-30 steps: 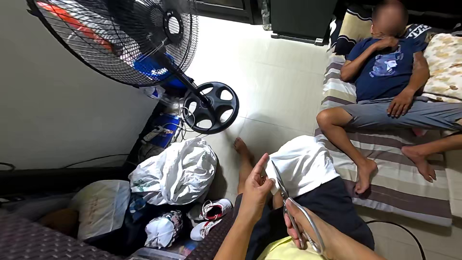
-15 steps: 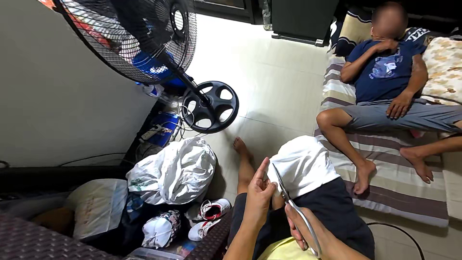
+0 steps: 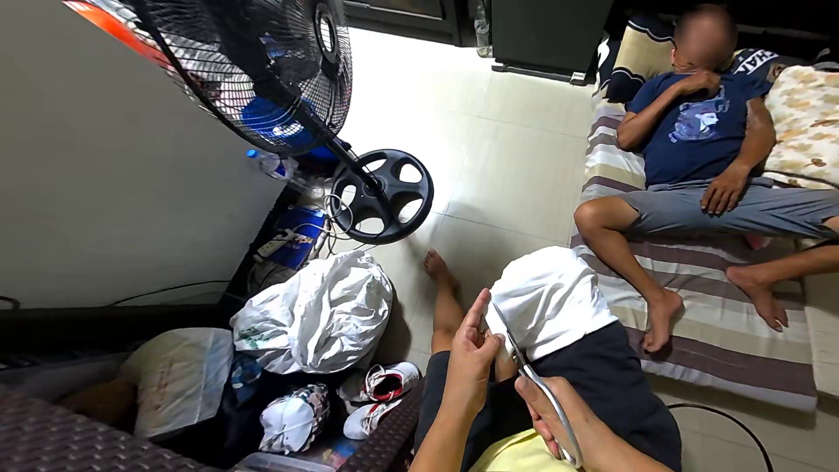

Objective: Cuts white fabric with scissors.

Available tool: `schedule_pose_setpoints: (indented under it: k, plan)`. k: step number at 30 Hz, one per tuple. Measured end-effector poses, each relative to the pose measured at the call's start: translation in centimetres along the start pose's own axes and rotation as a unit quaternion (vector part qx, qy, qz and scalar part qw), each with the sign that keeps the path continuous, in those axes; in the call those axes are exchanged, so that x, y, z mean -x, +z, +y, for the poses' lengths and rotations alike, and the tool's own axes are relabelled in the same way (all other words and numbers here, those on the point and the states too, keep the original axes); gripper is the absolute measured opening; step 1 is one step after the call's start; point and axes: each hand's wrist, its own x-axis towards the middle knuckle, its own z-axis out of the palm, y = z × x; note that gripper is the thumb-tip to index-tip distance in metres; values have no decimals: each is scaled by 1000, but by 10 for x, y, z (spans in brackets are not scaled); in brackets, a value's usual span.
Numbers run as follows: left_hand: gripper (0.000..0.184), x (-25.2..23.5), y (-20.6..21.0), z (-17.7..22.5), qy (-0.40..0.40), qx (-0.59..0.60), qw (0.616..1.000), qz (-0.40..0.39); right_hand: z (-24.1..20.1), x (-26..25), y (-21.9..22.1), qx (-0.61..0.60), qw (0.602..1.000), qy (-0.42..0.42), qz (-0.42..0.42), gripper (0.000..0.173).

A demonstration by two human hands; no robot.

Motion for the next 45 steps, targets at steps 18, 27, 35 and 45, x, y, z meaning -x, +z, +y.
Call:
schedule_pose_setpoints:
  k: [18, 27, 35, 45]
  plan:
    - [34, -26, -15, -9, -101, 11, 994, 33, -5, 23, -51, -5, 994, 47, -97, 58]
    - [42, -26, -18, -18, -11, -37, 998, -47, -2, 33, -70, 48, 986, 68, -144, 62]
    - [38, -44, -28, -30, 295, -364, 883, -30, -7, 29, -68, 70, 985, 83, -134, 62]
    - [43, -44, -22, -11, 171, -253, 949, -84, -6, 29, -65, 71, 988, 52, -128, 58]
